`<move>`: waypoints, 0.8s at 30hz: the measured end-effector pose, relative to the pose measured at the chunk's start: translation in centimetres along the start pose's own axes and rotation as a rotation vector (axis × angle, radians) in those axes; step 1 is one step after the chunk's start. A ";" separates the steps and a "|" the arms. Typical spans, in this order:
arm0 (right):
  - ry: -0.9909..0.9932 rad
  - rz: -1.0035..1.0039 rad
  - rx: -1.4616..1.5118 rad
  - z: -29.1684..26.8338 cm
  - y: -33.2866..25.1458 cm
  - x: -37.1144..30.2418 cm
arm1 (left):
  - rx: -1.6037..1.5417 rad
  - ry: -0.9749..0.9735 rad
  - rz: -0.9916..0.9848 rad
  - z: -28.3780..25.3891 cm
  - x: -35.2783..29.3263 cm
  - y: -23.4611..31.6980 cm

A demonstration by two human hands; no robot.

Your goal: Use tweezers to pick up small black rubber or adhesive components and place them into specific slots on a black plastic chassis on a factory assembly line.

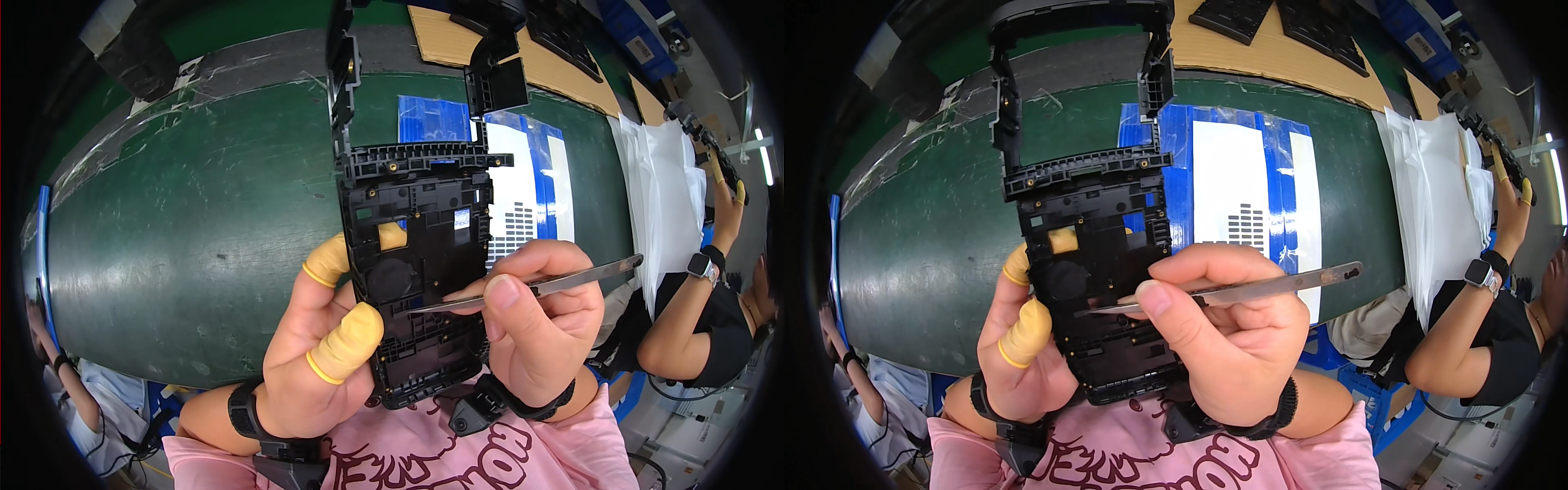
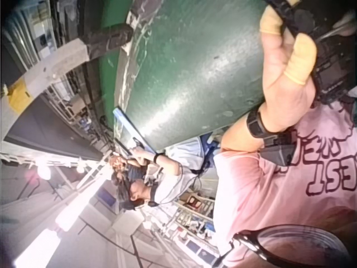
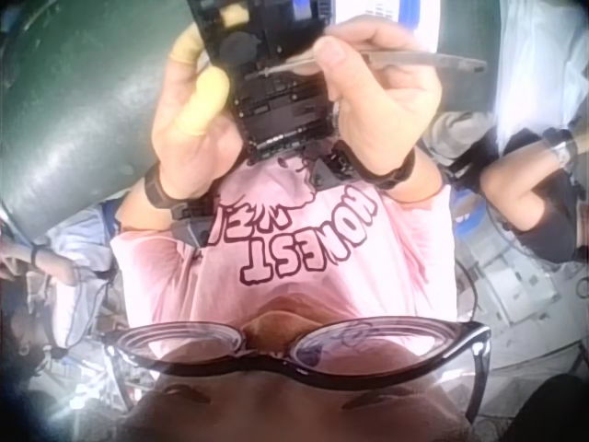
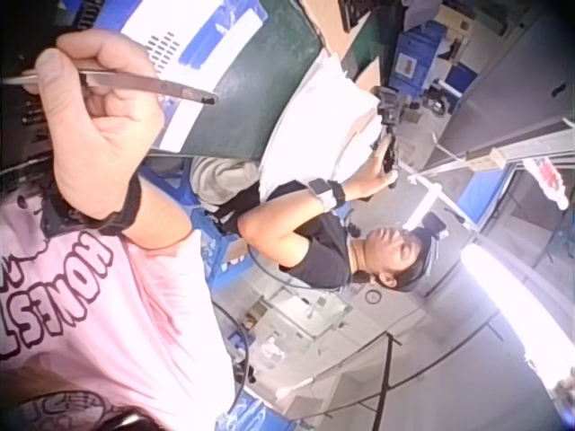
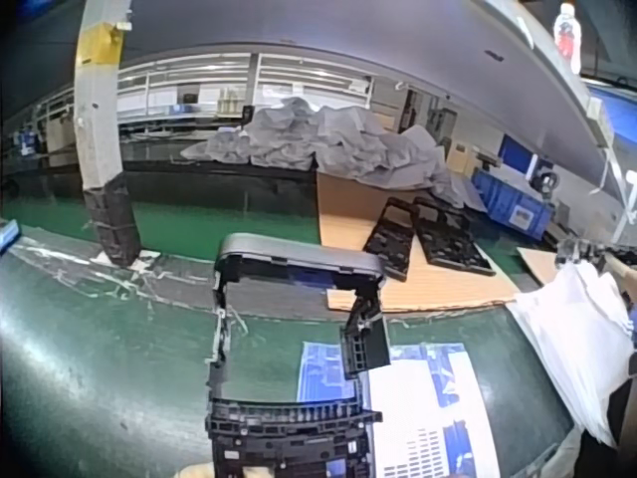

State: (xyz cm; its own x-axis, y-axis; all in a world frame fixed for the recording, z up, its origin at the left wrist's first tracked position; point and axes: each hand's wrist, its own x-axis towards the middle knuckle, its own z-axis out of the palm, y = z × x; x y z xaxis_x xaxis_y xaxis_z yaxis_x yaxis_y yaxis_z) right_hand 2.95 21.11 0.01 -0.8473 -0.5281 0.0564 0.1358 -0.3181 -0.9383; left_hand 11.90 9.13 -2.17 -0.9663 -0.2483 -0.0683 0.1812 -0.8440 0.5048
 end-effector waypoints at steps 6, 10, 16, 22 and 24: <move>0.008 0.019 0.032 -0.3 0.3 0.1 | -0.004 0.004 -0.005 0.1 0.1 0.0; 0.110 0.060 -0.104 0.5 0.0 0.3 | -0.024 0.028 -0.022 -0.1 0.1 0.1; 0.082 0.044 -0.038 0.2 0.1 0.1 | -0.016 0.018 -0.016 -0.1 0.2 0.1; 0.022 0.023 0.047 -0.1 0.2 0.1 | -0.011 0.020 -0.012 -0.1 0.2 0.0; 0.025 0.018 0.067 -0.1 0.3 0.1 | -0.010 0.018 -0.013 -0.2 0.1 0.0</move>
State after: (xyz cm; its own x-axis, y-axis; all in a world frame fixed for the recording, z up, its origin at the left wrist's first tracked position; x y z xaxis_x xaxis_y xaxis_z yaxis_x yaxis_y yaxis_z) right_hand 2.89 21.02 -0.25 -0.8570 -0.5144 0.0307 0.1843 -0.3615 -0.9140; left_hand 11.79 9.03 -2.32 -0.9650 -0.2462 -0.0902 0.1711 -0.8520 0.4948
